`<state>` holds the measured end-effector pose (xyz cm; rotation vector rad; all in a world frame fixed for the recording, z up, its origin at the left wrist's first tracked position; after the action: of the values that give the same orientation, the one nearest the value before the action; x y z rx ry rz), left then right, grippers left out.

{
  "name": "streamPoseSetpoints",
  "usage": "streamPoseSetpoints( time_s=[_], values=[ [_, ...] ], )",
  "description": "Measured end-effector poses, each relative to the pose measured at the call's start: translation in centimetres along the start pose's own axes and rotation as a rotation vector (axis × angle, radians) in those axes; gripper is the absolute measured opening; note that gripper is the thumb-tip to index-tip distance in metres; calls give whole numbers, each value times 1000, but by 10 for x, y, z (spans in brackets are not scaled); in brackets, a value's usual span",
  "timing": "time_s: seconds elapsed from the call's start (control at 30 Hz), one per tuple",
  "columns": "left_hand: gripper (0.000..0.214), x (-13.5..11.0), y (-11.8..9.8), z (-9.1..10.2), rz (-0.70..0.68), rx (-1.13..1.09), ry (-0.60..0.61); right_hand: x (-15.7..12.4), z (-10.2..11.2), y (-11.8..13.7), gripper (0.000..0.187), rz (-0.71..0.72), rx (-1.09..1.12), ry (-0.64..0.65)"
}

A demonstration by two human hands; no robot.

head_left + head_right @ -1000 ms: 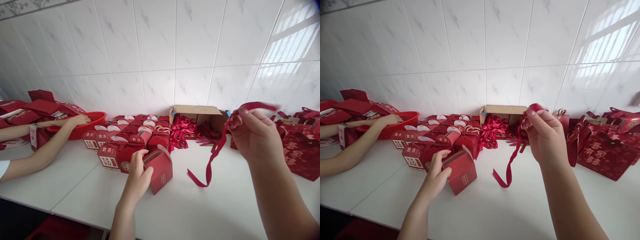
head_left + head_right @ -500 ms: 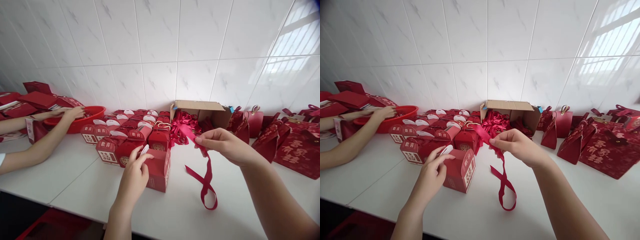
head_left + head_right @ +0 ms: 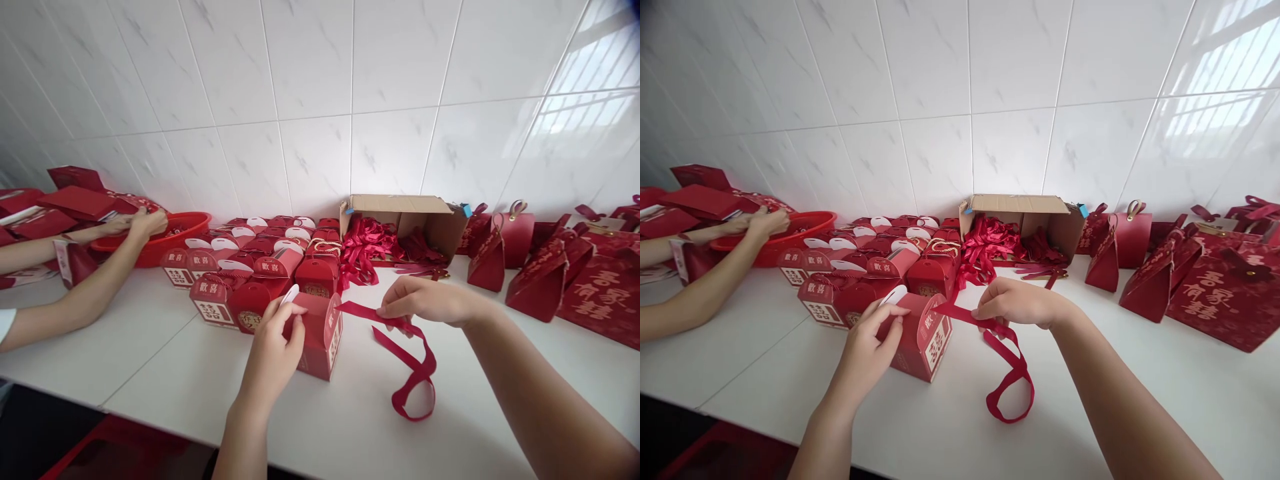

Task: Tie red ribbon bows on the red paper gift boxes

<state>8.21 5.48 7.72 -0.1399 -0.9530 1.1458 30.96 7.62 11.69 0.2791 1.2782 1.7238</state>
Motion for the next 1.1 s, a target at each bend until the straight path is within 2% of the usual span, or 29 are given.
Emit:
streamPoseSetpoints(
  time_s=[0.37, 0.57, 0.73, 0.87, 0.93, 1.1],
  values=[
    [16, 0, -1, -1, -29, -24, 19, 8, -3, -5, 31, -5, -25, -15],
    [16, -2, -5, -2, -72, -28, 53, 11, -13, -4, 29, 41, -31, 53],
    [18, -3, -11, -2, -82, -38, 100, 13, -11, -3, 34, 53, -8, 8],
    [17, -5, -17, -5, -82, -76, 139, 12, -17, 1, 36, 75, 9, 91],
    [18, -6, -20, -4, -85, -63, 113, 12, -19, 2, 34, 82, 0, 104],
    [23, -6, -25, 1, -119, 23, -42, 14, -18, -1, 29, 86, -88, 74]
  ],
)
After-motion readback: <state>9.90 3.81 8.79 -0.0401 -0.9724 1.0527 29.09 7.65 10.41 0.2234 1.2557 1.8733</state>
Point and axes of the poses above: each hand's wrist, its own x-axis towards the middle knuckle, its own z-axis out of the back of the hand, y = z × x, the point moved 5 cm from there along x, towards the middle knuckle, and after that the axes turned 5 degrees about -z, right-handed, at the moved point
